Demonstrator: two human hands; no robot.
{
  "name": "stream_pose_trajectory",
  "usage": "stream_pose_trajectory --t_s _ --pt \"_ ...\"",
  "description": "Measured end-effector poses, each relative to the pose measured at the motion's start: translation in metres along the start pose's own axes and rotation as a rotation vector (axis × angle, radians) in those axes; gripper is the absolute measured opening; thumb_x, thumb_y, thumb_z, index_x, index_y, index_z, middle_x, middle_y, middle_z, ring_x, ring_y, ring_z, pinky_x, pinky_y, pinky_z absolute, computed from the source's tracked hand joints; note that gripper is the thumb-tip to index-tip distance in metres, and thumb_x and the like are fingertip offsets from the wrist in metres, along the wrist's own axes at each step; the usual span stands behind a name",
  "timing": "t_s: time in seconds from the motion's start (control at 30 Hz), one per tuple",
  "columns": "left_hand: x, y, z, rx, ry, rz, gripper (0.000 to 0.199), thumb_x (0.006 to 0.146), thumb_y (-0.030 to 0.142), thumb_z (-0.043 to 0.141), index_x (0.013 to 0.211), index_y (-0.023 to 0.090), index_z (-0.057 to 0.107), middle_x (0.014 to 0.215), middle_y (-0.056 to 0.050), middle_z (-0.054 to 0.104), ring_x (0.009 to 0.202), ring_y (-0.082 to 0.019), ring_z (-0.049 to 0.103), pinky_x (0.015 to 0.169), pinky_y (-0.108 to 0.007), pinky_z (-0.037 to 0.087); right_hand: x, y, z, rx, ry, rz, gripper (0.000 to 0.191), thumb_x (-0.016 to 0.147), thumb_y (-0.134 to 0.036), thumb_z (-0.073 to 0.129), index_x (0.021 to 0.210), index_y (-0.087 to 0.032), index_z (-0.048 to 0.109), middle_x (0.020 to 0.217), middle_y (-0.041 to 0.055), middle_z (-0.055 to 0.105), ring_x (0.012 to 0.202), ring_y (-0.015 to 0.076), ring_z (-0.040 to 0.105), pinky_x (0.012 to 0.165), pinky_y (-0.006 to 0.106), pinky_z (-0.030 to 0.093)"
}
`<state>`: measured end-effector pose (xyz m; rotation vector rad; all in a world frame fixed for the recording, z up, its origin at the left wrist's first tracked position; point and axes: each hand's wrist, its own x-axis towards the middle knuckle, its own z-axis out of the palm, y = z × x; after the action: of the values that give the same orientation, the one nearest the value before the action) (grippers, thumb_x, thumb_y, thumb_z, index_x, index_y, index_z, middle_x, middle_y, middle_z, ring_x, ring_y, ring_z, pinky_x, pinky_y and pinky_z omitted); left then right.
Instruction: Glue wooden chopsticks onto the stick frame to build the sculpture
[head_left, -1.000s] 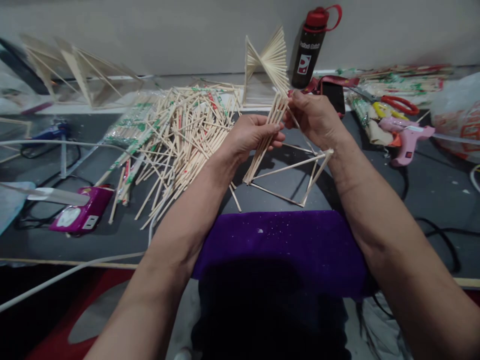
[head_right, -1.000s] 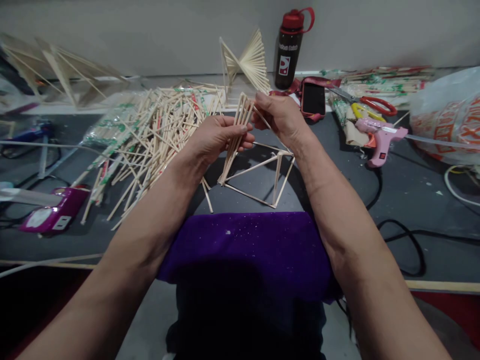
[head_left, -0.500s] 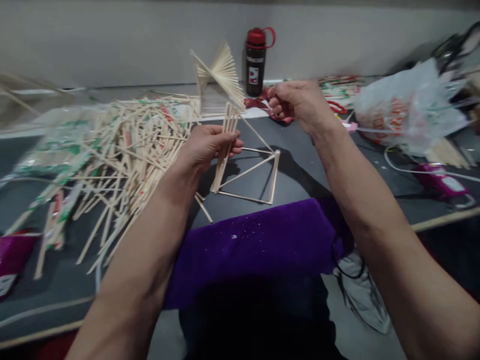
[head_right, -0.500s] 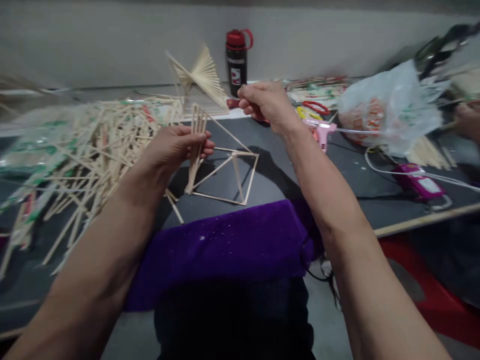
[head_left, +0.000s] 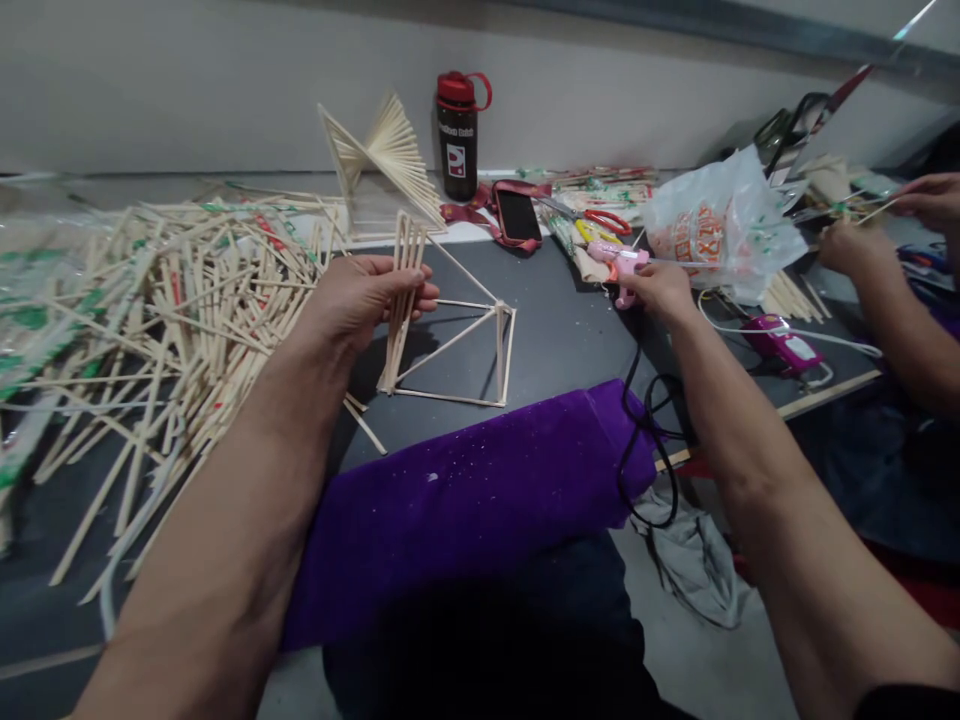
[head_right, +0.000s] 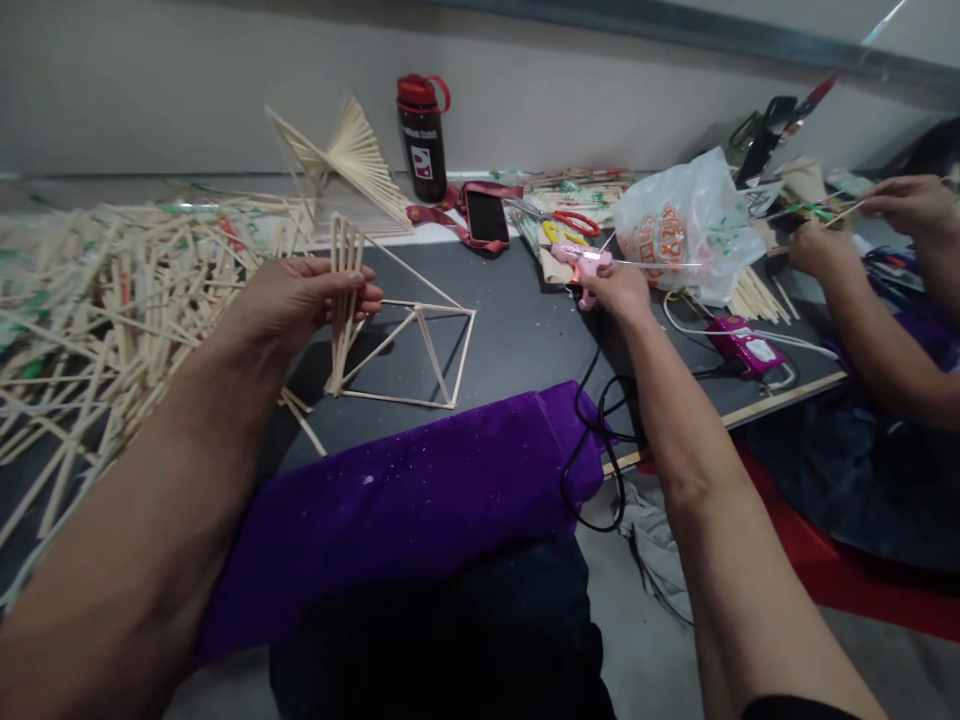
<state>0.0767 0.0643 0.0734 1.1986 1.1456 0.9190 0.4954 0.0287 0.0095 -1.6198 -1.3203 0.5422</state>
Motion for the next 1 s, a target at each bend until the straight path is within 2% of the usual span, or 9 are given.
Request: stream_pose_trajectory --t_s 0.1,0.2,0.3,0.47,0.53,0.63,0.73,0.87,1.0 --pt "0.002 -0.002 -0.001 -0.009 -0.017 0.01 0.003 0.081 0.011 0.071 0.082 0.012 0.074 0.072 -0.007 0.074 0.06 -0.012 0.071 0.059 -0.02 0.057 0.001 0.0 0.012 -0.2 0.154 0.188 0.029 0.07 -0.012 0.076 0.059 -0.021 0.051 0.044 -0.0072 0.038 0.046 0.0098 0.036 0.044 0.024 0.033" --pt "0.002 -0.002 -0.001 -0.01 -0.02 0.009 0.003 0.08 0.012 0.071 0.082 0.012 0.074 0.071 -0.007 0.074 0.059 -0.012 0.071 0.056 -0.019 0.056 -0.01 -0.012 0.018 -0.264 0.194 0.24 0.027 0.063 -0.016 0.081 0.061 -0.019 0.054 0.049 -0.004 0.047 0.049 0.0111 0.042 0.045 0.024 0.033" --pt "0.001 -0.001 0.001 -0.018 -0.008 0.011 0.003 0.079 0.014 0.072 0.08 0.011 0.074 0.07 -0.007 0.074 0.059 -0.012 0.07 0.057 -0.019 0.056 -0.03 -0.028 0.022 -0.186 0.176 0.236 0.028 0.061 -0.021 0.083 0.067 -0.019 0.055 0.055 -0.0018 0.056 0.05 0.0127 0.049 0.044 0.024 0.034" --pt "0.002 -0.004 -0.001 -0.042 -0.04 0.022 0.007 0.078 0.017 0.074 0.08 0.011 0.073 0.069 -0.006 0.074 0.056 -0.011 0.069 0.057 -0.02 0.056 -0.055 -0.065 0.034 0.181 0.084 0.041 0.032 0.06 -0.016 0.075 0.083 -0.022 0.053 0.061 -0.003 0.063 0.049 0.0134 0.056 0.044 0.024 0.038" --pt "0.002 -0.006 -0.003 -0.035 -0.067 0.023 0.01 0.076 0.019 0.076 0.082 0.012 0.072 0.071 -0.006 0.075 0.058 -0.011 0.07 0.055 -0.019 0.054 -0.056 -0.086 0.042 0.291 0.069 -0.051 0.024 0.064 -0.018 0.07 0.084 -0.021 0.056 0.06 -0.003 0.061 0.045 0.0117 0.053 0.042 0.024 0.037" --pt "0.002 -0.008 -0.005 -0.01 -0.084 0.027 0.016 0.074 0.023 0.079 0.085 0.012 0.071 0.073 -0.005 0.076 0.061 -0.01 0.071 0.057 -0.019 0.054 -0.054 -0.115 0.057 0.352 -0.051 -0.176 0.007 0.075 -0.022 0.067 0.074 -0.018 0.061 0.06 0.0005 0.061 0.043 0.0094 0.053 0.04 0.023 0.034" --pt "0.002 -0.009 -0.005 0.021 -0.078 0.023 0.018 0.075 0.025 0.078 0.087 0.012 0.071 0.074 -0.005 0.076 0.062 -0.01 0.071 0.06 -0.02 0.054 -0.053 -0.138 0.076 0.37 -0.092 -0.211 0.017 0.081 -0.029 0.071 0.073 -0.017 0.061 0.058 0.0004 0.06 0.042 0.0091 0.053 0.038 0.022 0.033" --pt "0.003 -0.01 -0.004 0.018 -0.078 0.041 0.016 0.078 0.023 0.074 0.089 0.012 0.071 0.073 -0.005 0.074 0.062 -0.01 0.071 0.065 -0.022 0.056 -0.054 -0.153 0.101 0.444 -0.214 -0.256 0.023 0.085 -0.039 0.074 0.087 -0.018 0.067 0.077 0.0034 0.072 0.05 0.012 0.062 0.042 0.022 0.043" --pt "0.003 -0.011 -0.003 0.021 -0.076 0.051 0.014 0.078 0.022 0.072 0.087 0.012 0.07 0.071 -0.005 0.074 0.063 -0.01 0.071 0.069 -0.024 0.058 -0.058 -0.155 0.112 0.455 -0.252 -0.298 0.021 0.084 -0.035 0.076 0.092 -0.017 0.07 0.095 0.0067 0.076 0.053 0.0123 0.065 0.043 0.023 0.045"
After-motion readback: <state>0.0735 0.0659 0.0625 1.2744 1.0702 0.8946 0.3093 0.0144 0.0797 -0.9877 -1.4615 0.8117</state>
